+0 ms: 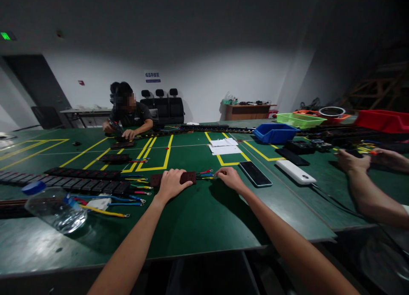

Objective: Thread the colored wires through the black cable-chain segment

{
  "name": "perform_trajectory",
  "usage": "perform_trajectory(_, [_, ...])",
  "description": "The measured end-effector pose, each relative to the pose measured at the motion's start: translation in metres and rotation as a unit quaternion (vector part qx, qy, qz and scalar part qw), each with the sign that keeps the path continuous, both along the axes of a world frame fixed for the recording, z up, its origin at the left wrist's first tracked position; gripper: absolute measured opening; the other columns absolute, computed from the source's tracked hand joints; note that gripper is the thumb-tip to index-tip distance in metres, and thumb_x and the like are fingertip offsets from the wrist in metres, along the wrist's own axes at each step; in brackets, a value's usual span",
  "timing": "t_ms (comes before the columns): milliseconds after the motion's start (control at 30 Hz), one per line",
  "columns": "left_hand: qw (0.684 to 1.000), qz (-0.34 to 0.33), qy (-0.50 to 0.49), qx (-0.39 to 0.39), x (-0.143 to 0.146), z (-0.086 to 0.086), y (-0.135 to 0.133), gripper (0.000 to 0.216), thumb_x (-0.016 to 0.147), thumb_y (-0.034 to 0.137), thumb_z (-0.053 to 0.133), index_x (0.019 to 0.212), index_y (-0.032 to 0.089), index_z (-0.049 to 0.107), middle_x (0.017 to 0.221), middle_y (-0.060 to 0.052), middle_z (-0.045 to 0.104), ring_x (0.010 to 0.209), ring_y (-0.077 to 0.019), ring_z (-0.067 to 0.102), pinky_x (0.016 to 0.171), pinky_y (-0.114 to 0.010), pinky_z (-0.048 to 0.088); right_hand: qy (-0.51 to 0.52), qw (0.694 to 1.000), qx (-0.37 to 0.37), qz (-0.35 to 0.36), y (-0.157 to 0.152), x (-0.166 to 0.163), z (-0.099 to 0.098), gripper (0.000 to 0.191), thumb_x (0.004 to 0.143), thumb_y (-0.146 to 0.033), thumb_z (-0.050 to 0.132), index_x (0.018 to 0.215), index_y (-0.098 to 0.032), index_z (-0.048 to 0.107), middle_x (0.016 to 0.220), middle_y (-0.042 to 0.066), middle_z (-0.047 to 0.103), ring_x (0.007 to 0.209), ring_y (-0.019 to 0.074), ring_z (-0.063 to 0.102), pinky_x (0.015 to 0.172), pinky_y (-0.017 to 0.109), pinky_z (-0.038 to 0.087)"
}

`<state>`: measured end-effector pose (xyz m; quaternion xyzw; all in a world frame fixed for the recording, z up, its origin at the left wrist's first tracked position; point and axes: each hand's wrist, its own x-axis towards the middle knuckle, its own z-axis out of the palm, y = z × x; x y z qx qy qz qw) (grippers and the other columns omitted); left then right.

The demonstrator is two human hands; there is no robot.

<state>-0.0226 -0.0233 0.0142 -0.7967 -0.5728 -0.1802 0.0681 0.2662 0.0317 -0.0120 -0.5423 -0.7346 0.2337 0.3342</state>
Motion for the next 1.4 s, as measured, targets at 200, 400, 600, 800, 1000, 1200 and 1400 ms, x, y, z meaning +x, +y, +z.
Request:
perform_trajectory(200, [1.0,-0.001,0.001,0.004,-0.001,-0.002,0.001,0.057,0.092,0.07,0.052,0.119,0.023,0.066,0.109,-0.008,0.071,0.098,-0.0282,0.062,0.084,-0.041,0.039,0.063,0.996,-0.053,0.033,0.002,0.0,0.001,0.034,0.076,-0.031,0.052,0.083,-0.013,0.08,0.061,0.001,0.061,0.055,0.0127,0.045,0.054,0.025,0.029])
perform_trajectory(400, [1.0,-0.004,0.0,0.004,-0.001,-0.001,0.001,0.057,0.092,0.069,0.052,0.12,0.022,0.066,0.111,-0.009,0.072,0.1,-0.0287,0.062,0.084,-0.04,0.039,0.079,0.995,-0.054,0.027,0.004,-0.003,-0.002,0.051,0.072,-0.025,0.054,0.117,-0.011,0.073,0.065,-0.001,0.06,0.059,0.0142,0.049,0.056,0.024,0.034])
perform_trajectory(600, [1.0,-0.003,-0.002,-0.003,-0.001,0.001,0.0,0.058,0.092,0.07,0.05,0.121,0.022,0.066,0.112,-0.009,0.072,0.1,-0.0286,0.062,0.085,-0.041,0.04,0.195,0.969,-0.131,0.082,-0.011,-0.009,0.012,0.055,0.068,-0.027,0.06,0.12,-0.013,0.068,0.065,-0.004,0.054,0.053,0.01,0.04,0.049,0.023,0.028])
perform_trajectory(800, [1.0,-0.003,0.0,-0.014,-0.001,0.004,-0.002,0.06,0.091,0.072,0.05,0.121,0.022,0.066,0.111,-0.01,0.071,0.101,-0.0298,0.061,0.085,-0.041,0.041,0.256,0.939,-0.208,0.093,-0.016,-0.006,0.019,0.056,0.066,-0.029,0.06,0.12,-0.015,0.069,0.061,-0.006,0.049,0.05,0.009,0.034,0.046,0.022,0.021])
perform_trajectory(1000, [1.0,-0.003,-0.005,-0.014,-0.001,0.003,-0.001,0.06,0.091,0.073,0.05,0.119,0.023,0.067,0.111,-0.009,0.071,0.102,-0.0293,0.061,0.085,-0.041,0.04,0.095,0.991,-0.095,-0.009,0.003,-0.001,0.003,0.041,0.068,-0.024,0.053,0.1,-0.014,0.077,0.063,-0.001,0.059,0.056,0.012,0.045,0.051,0.023,0.029])
perform_trajectory(1200, [1.0,-0.003,0.0,-0.008,-0.001,0.001,-0.001,0.06,0.091,0.073,0.05,0.119,0.023,0.067,0.109,-0.009,0.071,0.1,-0.0289,0.061,0.085,-0.041,0.04,0.122,0.985,-0.12,0.023,-0.001,-0.001,0.005,0.033,0.07,-0.027,0.053,0.088,-0.013,0.078,0.061,-0.001,0.057,0.052,0.0104,0.04,0.049,0.023,0.025])
perform_trajectory(1400, [1.0,0.001,0.005,-0.004,-0.001,0.002,-0.001,0.059,0.091,0.073,0.05,0.118,0.023,0.067,0.107,-0.009,0.072,0.099,-0.0292,0.061,0.083,-0.04,0.04,0.147,0.975,-0.156,0.052,-0.007,-0.003,0.01,0.031,0.073,-0.029,0.055,0.088,-0.013,0.077,0.056,-0.003,0.053,0.049,0.0094,0.036,0.047,0.022,0.024])
